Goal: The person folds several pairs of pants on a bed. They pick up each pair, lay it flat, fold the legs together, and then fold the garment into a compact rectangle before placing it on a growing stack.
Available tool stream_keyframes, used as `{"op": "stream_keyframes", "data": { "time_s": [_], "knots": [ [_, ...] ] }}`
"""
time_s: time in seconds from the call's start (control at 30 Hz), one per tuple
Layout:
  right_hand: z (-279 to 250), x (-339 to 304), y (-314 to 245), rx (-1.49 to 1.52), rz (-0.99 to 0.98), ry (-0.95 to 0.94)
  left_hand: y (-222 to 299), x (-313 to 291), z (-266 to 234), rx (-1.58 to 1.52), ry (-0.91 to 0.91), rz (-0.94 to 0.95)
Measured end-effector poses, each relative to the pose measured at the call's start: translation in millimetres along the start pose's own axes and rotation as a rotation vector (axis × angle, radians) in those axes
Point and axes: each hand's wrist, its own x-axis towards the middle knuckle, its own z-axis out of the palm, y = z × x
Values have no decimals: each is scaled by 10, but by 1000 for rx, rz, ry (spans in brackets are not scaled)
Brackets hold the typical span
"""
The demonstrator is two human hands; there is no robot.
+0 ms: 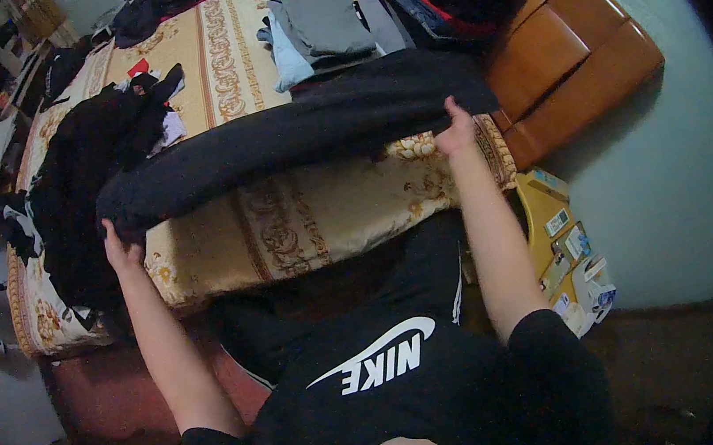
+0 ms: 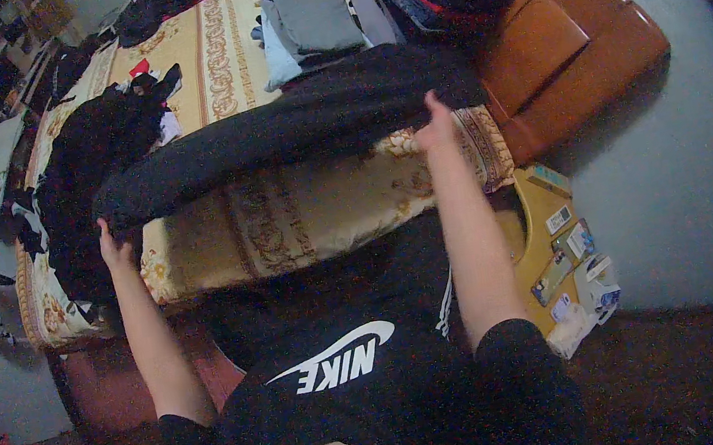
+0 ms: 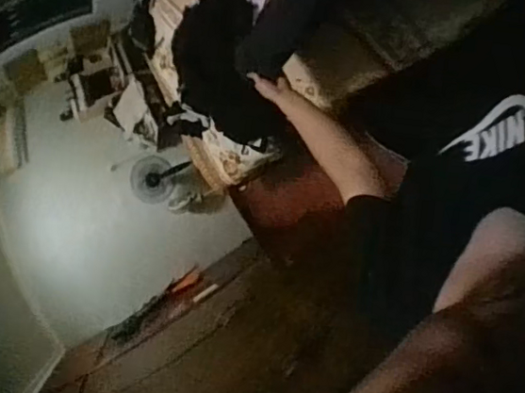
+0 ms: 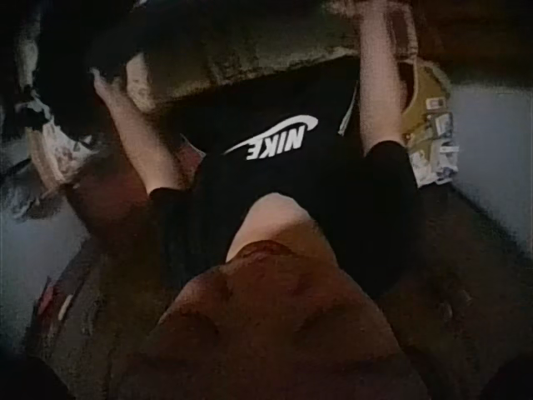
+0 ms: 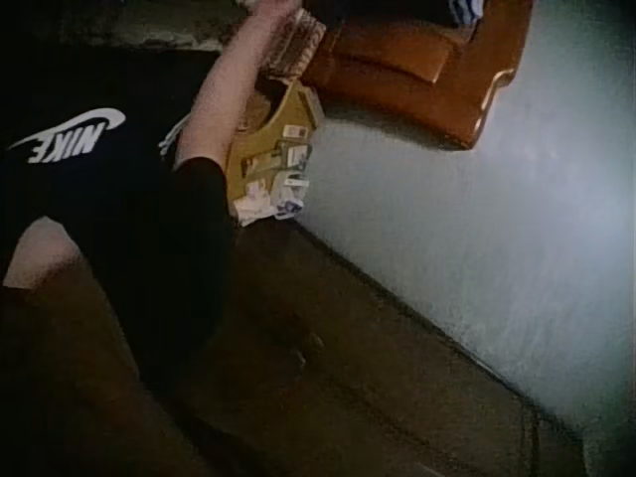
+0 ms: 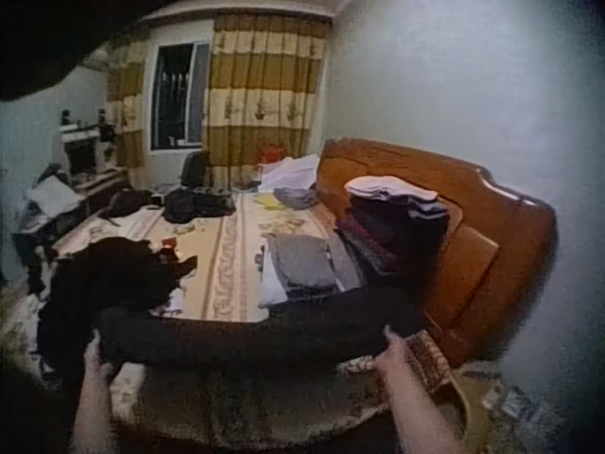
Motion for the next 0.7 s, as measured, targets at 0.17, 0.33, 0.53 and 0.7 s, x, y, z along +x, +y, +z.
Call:
{"op": "stream_keyframes", "data": {
  "time_s": [0.17,0.33,0.53,0.7],
  "knots": [
    [-791,-287,830,61,256,117,-870,-346,-773,-124,171,-314],
    [-1330,-411,1195,30,424,324,-1571,-417,-1072,16,197,-381],
    [-1558,-287,984,94,443,299,-1625,-318,-926,300,448,-293],
    [-1728,-18,656,51,254,533,-1371,-313,-1121,198,334,-349]
  ]
}}
